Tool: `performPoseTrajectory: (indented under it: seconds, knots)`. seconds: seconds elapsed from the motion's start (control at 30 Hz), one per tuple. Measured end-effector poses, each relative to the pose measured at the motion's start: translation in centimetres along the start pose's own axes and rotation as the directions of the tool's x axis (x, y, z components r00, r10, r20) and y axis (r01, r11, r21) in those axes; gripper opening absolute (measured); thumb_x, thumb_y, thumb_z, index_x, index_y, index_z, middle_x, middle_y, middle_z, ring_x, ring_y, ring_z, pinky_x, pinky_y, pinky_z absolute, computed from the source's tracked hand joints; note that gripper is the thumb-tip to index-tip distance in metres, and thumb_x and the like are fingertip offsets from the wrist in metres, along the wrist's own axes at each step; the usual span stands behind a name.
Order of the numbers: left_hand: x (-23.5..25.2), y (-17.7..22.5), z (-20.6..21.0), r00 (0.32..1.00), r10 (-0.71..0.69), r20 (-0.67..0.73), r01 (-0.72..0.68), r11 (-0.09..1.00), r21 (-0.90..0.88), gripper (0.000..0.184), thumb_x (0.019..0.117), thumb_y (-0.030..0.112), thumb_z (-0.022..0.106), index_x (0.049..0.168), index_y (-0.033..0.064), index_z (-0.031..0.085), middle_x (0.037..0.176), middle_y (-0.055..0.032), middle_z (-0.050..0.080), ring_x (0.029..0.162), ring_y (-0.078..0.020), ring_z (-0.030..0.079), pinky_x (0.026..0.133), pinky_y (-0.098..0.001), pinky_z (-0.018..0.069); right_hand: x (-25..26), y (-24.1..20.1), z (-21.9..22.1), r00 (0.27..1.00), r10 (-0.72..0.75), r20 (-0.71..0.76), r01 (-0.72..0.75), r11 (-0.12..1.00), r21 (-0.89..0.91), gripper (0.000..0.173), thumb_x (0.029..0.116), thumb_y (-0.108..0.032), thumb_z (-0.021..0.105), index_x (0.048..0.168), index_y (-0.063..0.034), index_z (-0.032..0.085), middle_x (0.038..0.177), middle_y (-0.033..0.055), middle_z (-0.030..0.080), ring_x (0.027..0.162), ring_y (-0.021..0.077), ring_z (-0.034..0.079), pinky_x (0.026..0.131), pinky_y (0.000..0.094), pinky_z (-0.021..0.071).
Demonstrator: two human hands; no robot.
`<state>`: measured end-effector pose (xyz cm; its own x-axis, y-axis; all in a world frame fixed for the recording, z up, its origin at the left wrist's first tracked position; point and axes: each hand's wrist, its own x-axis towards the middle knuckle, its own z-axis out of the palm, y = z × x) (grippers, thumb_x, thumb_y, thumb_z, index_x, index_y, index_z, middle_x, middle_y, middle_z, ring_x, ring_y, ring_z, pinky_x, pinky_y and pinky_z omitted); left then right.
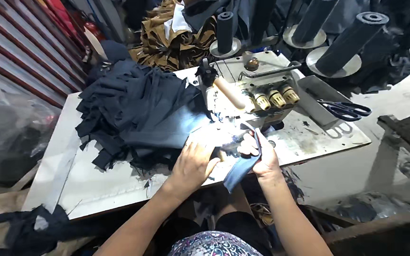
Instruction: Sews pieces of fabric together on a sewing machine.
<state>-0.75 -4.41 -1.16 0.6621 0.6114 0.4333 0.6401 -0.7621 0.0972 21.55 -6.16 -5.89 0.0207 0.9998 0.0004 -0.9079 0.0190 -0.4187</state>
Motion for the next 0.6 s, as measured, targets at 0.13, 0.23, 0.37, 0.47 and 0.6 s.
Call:
performPoseTrajectory:
  seconds: [0.13, 0.23, 0.37, 0.47, 0.6]
  knots:
    - [0.6, 0.8, 0.5, 0.999, -0.009, -0.043, 0.010, 1.000, 0.011, 0.042, 0.1013, 0.035, 0.055, 0.123, 0.0030, 0.070, 0.127, -0.0136, 0.069, 0.123, -0.0310, 0.063, 0.110, -0.0514, 0.0448, 0.7, 0.0, 0.1, 0.999, -0.044, -0.003, 0.044, 0.998, 0.044, 0.046, 0.1118, -0.033, 0.026, 0.093, -0.0145, 0.064, 0.060, -0.0076, 0.049, 0.048, 0.0035, 0.047, 0.050, 0.0186, 0.0460]
    - [1.0, 1.2, 0.7, 0.998, -0.043, -0.039, 0.044, 0.998, 0.035, 0.045, 0.1021, 0.038, 0.054, 0.127, 0.0025, 0.068, 0.132, -0.0138, 0.067, 0.128, -0.0315, 0.061, 0.113, -0.0522, 0.0424, 0.8, 0.2, 0.1, 0.998, -0.055, -0.017, 0.055, 0.997, 0.050, 0.046, 0.1118, -0.034, 0.025, 0.093, -0.0153, 0.063, 0.059, -0.0082, 0.048, 0.048, 0.0036, 0.047, 0.050, 0.0190, 0.0461]
    - [1.9, 1.0, 1.0, 0.997, -0.058, -0.059, 0.057, 0.998, -0.014, 0.038, 0.0988, 0.034, 0.060, 0.119, 0.0043, 0.071, 0.129, -0.0131, 0.069, 0.130, -0.0311, 0.060, 0.116, -0.0512, 0.0399, 1.0, 0.4, -0.1, 0.997, -0.072, 0.003, 0.071, 0.997, 0.027, 0.045, 0.1115, -0.032, 0.025, 0.096, -0.0148, 0.063, 0.062, -0.0075, 0.050, 0.050, 0.0035, 0.049, 0.053, 0.0189, 0.0476]
    - [3.1, -0.5, 0.8, 0.999, -0.005, -0.045, 0.002, 0.997, -0.081, 0.034, 0.0993, 0.033, 0.060, 0.117, 0.0069, 0.075, 0.133, -0.0121, 0.068, 0.137, -0.0296, 0.055, 0.121, -0.0490, 0.0348, 1.1, 0.6, -0.1, 0.997, -0.073, 0.006, 0.073, 0.997, 0.012, 0.047, 0.1119, -0.034, 0.025, 0.097, -0.0129, 0.065, 0.062, -0.0065, 0.052, 0.050, 0.0038, 0.050, 0.053, 0.0192, 0.0481]
    - [4.0, -2.0, 0.2, 0.997, 0.012, 0.074, -0.011, 1.000, -0.015, 0.052, 0.1064, 0.048, 0.042, 0.131, 0.0128, 0.071, 0.143, -0.0167, 0.061, 0.143, -0.0371, 0.048, 0.118, -0.0625, 0.0321, 0.4, 1.2, 0.6, 0.991, -0.088, -0.097, 0.072, 0.985, -0.158, 0.040, 0.1119, -0.032, 0.032, 0.099, -0.0118, 0.064, 0.057, -0.0050, 0.049, 0.047, 0.0056, 0.050, 0.052, 0.0215, 0.0507]
